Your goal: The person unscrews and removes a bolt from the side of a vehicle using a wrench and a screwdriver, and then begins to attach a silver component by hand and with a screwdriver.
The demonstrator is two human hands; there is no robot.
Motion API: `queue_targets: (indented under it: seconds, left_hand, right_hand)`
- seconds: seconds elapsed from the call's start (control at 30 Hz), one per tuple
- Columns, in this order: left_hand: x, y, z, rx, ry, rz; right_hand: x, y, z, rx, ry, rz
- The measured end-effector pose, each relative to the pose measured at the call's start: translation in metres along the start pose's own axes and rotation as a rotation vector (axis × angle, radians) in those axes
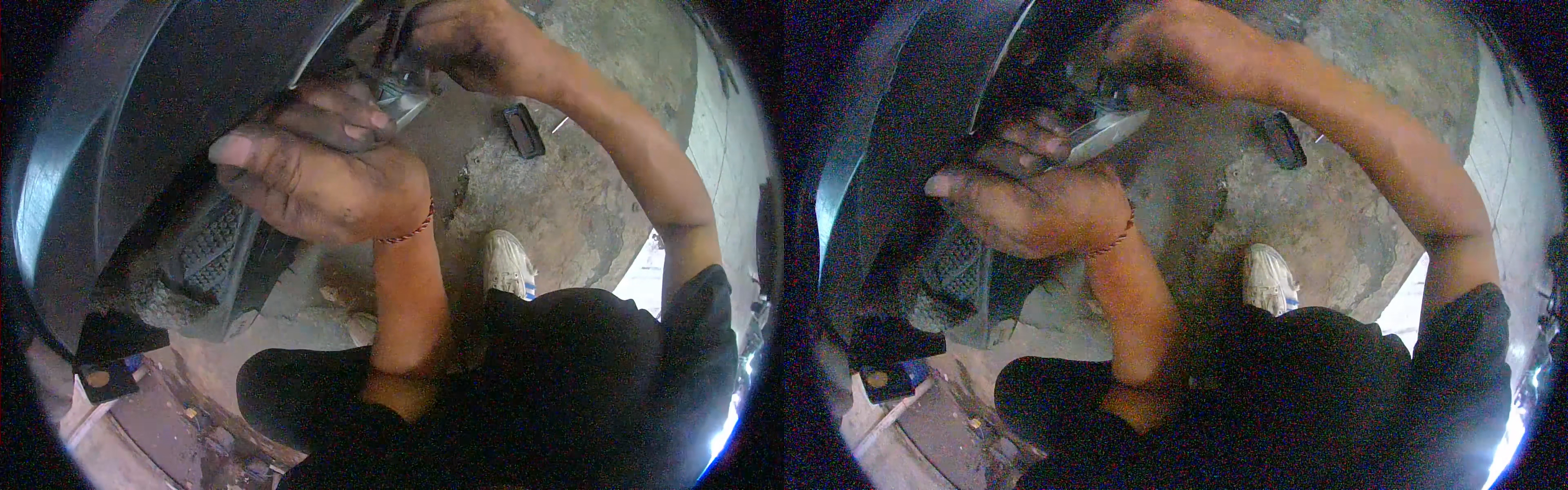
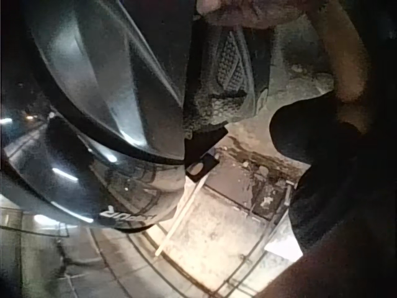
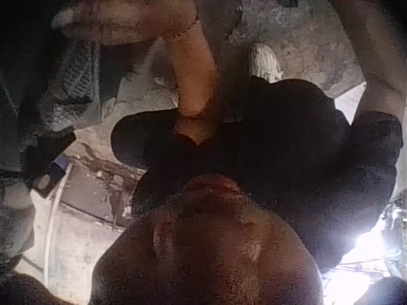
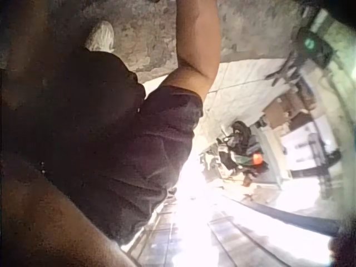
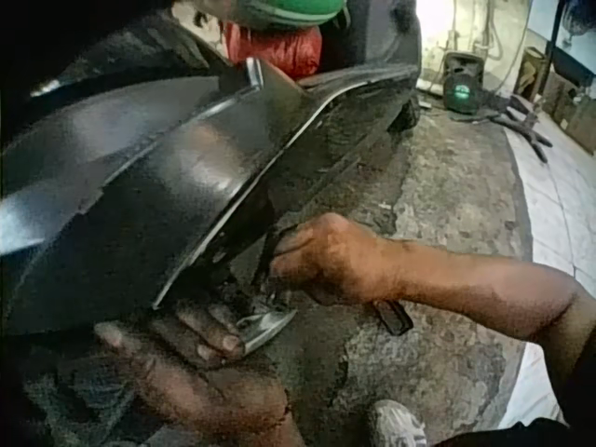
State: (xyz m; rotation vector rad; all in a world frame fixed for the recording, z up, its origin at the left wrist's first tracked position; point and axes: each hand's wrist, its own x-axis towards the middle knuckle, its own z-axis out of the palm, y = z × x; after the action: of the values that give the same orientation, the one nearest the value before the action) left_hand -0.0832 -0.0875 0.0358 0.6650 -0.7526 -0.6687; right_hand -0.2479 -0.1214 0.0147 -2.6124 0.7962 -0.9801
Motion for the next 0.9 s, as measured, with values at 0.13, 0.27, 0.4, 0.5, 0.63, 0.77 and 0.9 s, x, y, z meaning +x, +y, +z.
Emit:
queue_targets:
  seconds: [0.13, 0.27, 0.4, 0.5, 0.63, 0.77, 0.9]
  left_hand:
    - [0.001, 0.003, 0.002, 0.02, -0.001, 0.004]
    - [0.0, -0.001, -0.003, -0.001, -0.002, -0.024]
    - [0.004, 0.002, -0.005, 0.007, -0.035, 0.021]
    - [-0.001, 0.01, 0.006, 0.042, 0.031, -0.038]
    - [0.007, 0.006, 0.0, -0.062, 0.024, -0.049]
    - [0.005, 0.0, -0.003, -0.077, -0.08, 0.002]
    - [0.004, 0.002, 0.001, -0.049, -0.024, 0.034]
  right_hand:
    - [0.012, -0.02, -0.005, 0.011, -0.06, 0.176]
    - [0.045, -0.037, -0.019, -0.154, -0.521, 0.754]
    - [0.048, -0.065, -0.038, 0.441, -0.372, 1.144]
    - [0.031, -0.061, -0.037, 0.524, -0.277, 1.138]
    - [0.045, -0.073, -0.034, 0.574, -0.174, 1.268]
    - [-0.002, -0.037, -0.002, -0.698, -0.234, 0.205]
    - [0.029, -0.042, -0.066, 0.742, -0.23, 1.052]
